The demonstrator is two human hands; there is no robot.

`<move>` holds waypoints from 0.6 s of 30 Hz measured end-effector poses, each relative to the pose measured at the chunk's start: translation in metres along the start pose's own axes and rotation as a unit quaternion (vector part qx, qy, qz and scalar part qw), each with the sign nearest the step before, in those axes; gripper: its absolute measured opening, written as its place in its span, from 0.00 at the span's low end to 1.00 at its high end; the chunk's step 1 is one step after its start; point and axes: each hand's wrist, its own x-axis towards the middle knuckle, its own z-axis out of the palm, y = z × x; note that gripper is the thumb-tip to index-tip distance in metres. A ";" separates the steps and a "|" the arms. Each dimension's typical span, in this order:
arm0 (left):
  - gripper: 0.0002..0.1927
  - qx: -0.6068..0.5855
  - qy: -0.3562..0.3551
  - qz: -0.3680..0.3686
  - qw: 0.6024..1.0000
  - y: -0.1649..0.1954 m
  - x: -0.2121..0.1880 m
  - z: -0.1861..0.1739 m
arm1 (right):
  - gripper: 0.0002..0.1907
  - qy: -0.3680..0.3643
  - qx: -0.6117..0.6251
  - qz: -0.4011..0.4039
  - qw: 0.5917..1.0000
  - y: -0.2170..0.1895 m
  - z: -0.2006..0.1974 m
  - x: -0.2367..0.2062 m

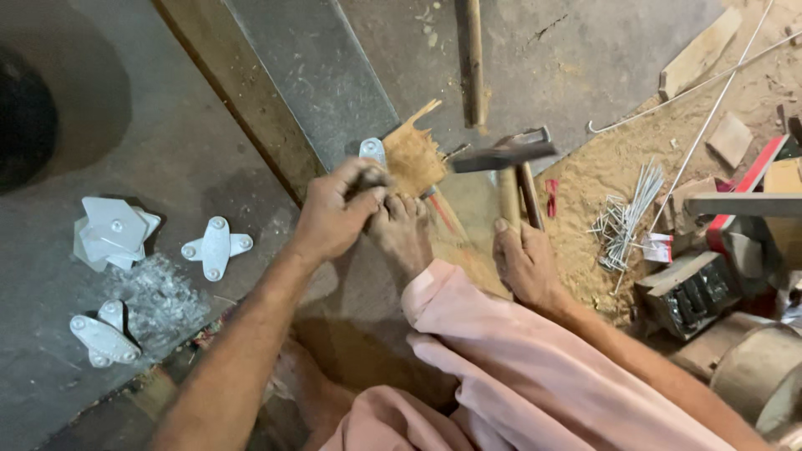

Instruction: The person sits on the floor and hammers white metal bracket plates against a wooden block, using a punch-like tool and a hammer to shape or straighten each piece, then sets finished pieces aside with a pile of completed brackets nearby.

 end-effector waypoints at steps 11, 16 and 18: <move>0.14 0.395 -0.064 -0.026 0.916 0.052 0.073 -0.012 | 0.24 0.104 -0.465 -0.267 0.838 0.007 0.002 0.036; 0.11 0.264 -0.034 -0.100 0.959 0.063 0.073 -0.011 | 0.21 -0.030 -0.084 -0.255 0.963 -0.077 0.019 0.056; 0.09 0.152 0.036 -0.079 0.985 0.060 0.068 -0.006 | 0.22 -0.095 -0.016 -0.243 0.965 -0.101 0.031 0.061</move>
